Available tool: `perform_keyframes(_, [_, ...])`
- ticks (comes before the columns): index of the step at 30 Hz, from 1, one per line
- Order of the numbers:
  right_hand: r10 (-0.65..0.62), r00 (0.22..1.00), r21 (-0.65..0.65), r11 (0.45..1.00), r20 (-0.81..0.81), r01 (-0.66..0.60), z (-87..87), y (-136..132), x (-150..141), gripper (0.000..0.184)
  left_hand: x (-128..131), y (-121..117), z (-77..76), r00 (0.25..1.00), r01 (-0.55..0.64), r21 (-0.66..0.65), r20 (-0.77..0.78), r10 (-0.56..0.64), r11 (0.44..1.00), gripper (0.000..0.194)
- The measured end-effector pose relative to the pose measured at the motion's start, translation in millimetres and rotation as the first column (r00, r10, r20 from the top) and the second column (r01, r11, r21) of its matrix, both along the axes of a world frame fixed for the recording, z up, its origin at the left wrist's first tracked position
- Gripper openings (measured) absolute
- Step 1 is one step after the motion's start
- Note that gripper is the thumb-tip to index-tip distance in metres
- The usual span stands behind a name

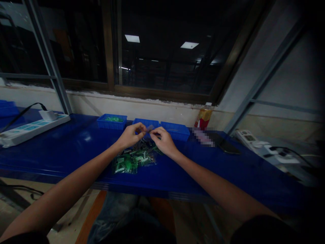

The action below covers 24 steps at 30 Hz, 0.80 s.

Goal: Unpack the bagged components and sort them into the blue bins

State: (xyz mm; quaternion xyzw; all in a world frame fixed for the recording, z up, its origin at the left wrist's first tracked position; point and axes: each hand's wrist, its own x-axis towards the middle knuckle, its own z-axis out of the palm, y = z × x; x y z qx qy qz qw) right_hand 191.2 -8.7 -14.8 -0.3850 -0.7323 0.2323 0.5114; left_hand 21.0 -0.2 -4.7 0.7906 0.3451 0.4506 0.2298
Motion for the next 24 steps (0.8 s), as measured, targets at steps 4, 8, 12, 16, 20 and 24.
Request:
perform_keyframes(4, [0.147, 0.894, -0.389, 0.862, -0.424, -0.326, 0.7, -0.2, -2.8, 0.024, 0.4, -4.6, -1.7, 0.966, -0.050, 0.338, -0.222, 0.132, 0.940, 0.014])
perform_keyframes(8, [0.148, 0.844, -0.388, 0.838, -0.516, -0.384, 0.5, -3.7, -6.7, 0.024, 0.3, -5.0, -2.8, 0.945, -0.059, 0.389, -0.275, 0.178, 0.919, 0.016])
perform_keyframes(12, [0.039, 0.941, -0.286, 0.947, -0.337, -0.142, 2.6, 3.0, -0.4, 0.016, -1.4, -3.6, -1.5, 0.933, -0.049, 0.355, -0.318, 0.170, 0.934, 0.020])
perform_keyframes(16, [-0.207, 0.963, 0.053, 0.974, -0.171, 0.219, 16.5, 23.5, 31.2, 0.021, -6.2, -0.3, 0.4, 0.899, -0.073, 0.271, -0.398, 0.181, 0.960, 0.026])
perform_keyframes(20, [-0.399, 0.901, 0.198, 0.882, -0.170, 0.428, 31.9, 42.6, 71.8, 0.027, -15.7, 7.2, 0.9, 0.843, -0.189, 0.227, -0.462, 0.276, 0.955, 0.023])
perform_keyframes(24, [-0.548, 0.836, 0.327, 0.786, -0.024, 0.524, 33.7, 52.8, 98.6, 0.033, -32.1, 12.3, 4.0, 0.746, -0.250, 0.134, -0.605, 0.279, 0.959, 0.026])
